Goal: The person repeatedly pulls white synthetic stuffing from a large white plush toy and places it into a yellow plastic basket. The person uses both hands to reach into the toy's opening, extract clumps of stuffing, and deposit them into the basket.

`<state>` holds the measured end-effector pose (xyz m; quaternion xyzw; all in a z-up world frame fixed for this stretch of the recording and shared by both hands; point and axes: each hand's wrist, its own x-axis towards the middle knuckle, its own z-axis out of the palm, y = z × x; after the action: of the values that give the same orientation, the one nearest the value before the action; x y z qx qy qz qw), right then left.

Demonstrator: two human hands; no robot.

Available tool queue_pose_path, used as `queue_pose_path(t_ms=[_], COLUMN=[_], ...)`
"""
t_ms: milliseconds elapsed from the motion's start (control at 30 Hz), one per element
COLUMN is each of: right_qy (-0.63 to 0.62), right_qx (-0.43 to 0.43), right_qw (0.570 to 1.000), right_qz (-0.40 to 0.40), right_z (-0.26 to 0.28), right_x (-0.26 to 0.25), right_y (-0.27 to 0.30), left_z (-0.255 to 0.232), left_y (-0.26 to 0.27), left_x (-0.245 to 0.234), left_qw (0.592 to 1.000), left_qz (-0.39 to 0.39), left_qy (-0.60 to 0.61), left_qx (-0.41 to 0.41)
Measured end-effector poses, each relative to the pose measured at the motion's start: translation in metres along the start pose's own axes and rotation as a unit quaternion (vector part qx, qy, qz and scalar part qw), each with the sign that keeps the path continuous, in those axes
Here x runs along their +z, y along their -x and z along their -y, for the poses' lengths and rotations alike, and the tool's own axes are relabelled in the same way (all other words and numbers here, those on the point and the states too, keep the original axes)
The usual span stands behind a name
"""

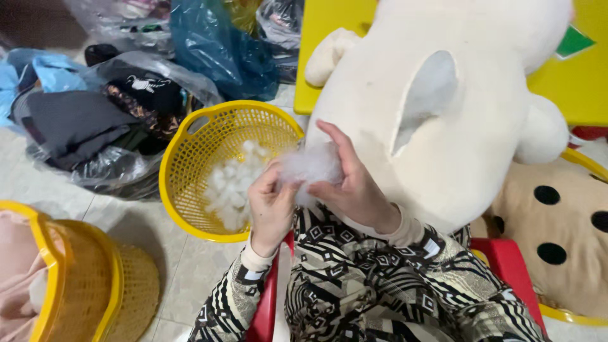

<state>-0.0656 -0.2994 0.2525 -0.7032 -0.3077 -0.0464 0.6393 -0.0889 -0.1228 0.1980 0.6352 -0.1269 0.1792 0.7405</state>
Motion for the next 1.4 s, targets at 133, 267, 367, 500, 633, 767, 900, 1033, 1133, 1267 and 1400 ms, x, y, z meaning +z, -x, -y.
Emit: queue_pose_path(t_ms=[133,267,367,500,633,767,900,1033,1133,1267,1400], right_qy=[0.007,0.137,0.173,0.202,0.174,0.159,0.285,0.470,0.491,0.289,-0.124], right_qx=[0.061,-0.075,-0.063,-0.076,-0.144,-0.143,-0.130,-0.025,-0.015,-0.005,0.122], right_qw=[0.998,0.987,0.981,0.976,0.971,0.954,0.949,0.857,0.849,0.947,0.969], right_qz=[0.018,0.046,0.062,0.028,-0.082,-0.210,-0.038,0.209,0.193,0.143,0.176], right_z=[-0.020,-0.033,-0.038,-0.030,-0.009,-0.015,-0.051,-0.074,-0.078,-0.072,-0.072], right_x=[0.039,0.067,0.084,0.085,0.067,0.066,0.086,0.097,0.091,0.092,0.108], right_y=[-0.030,-0.036,-0.037,-0.047,-0.049,-0.048,-0.061,-0.069,-0.065,-0.068,-0.068], left_z=[-0.016,-0.014,0.001,0.019,0.031,0.033,0.037,0.034,0.032,0.025,0.017], left_y=[-0.004,-0.011,-0.018,-0.013,-0.013,-0.003,0.000,-0.004,-0.002,-0.003,-0.005], left_x=[-0.019,-0.038,-0.059,-0.090,-0.132,-0.169,-0.174,-0.172,-0.169,-0.151,-0.111], left_qw=[0.993,0.969,0.940,0.919,0.918,0.898,0.902,0.915,0.919,0.942,0.965], left_qz=[-0.067,-0.110,-0.182,-0.244,-0.305,-0.380,-0.371,-0.371,-0.364,-0.334,-0.255], left_qy=[-0.081,-0.199,-0.288,-0.311,-0.242,-0.219,-0.210,-0.152,-0.146,-0.019,0.049], left_qx=[0.061,0.092,-0.011,0.013,0.071,0.036,0.072,0.045,0.033,0.027,0.038])
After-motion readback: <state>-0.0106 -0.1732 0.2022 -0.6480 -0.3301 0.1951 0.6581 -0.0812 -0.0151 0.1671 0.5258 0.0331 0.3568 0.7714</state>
